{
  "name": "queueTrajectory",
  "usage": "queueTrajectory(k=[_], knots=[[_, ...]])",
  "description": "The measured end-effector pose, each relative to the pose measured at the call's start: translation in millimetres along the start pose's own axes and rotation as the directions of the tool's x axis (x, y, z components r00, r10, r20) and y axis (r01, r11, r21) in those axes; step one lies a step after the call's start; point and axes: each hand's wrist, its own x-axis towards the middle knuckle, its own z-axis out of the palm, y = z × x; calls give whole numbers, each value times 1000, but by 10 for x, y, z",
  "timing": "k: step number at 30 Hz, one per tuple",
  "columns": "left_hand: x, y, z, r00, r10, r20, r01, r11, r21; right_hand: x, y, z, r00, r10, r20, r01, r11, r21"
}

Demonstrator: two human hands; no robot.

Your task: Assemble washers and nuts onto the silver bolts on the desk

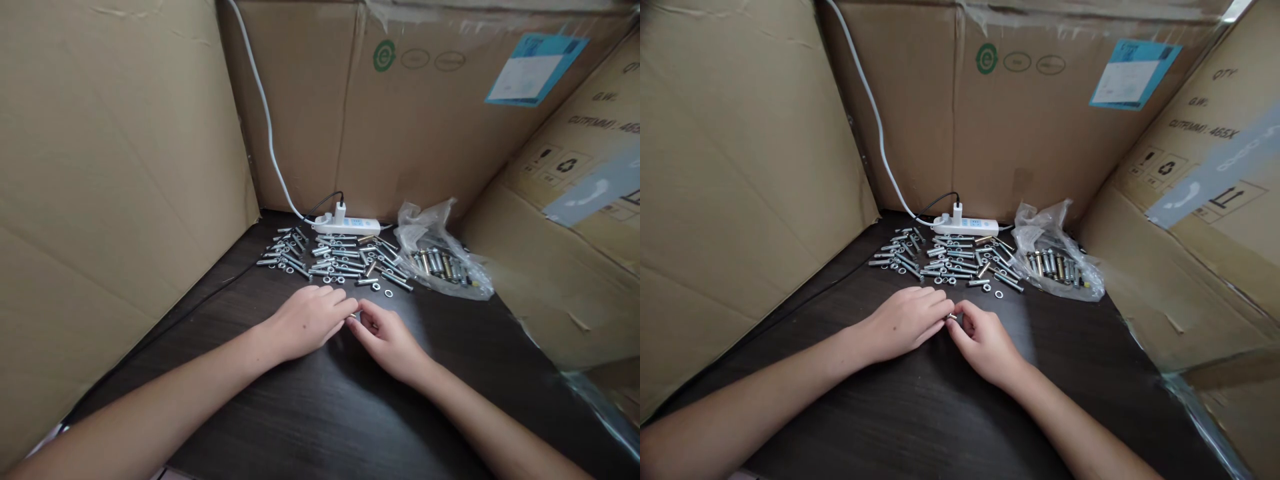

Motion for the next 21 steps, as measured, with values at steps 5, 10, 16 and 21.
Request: queueTrajectory(k=[5, 10, 16, 21], knots=[[-6, 5, -16, 1000, 20, 3, -20, 1000, 2, 5, 1, -2, 1000, -7, 0, 7, 999, 45], [-7, -19, 12, 1000, 19, 0, -19, 1000, -24, 15, -17, -20, 1000, 12, 12, -13, 998, 62], [2, -10, 6, 999, 31, -16, -33, 994, -108, 10, -34, -90, 998, 28, 63, -42, 973, 225], [-5, -8, -3, 1000, 26, -7, -26, 993, -113, 24, -37, -101, 996, 26, 90, -50, 958, 284]])
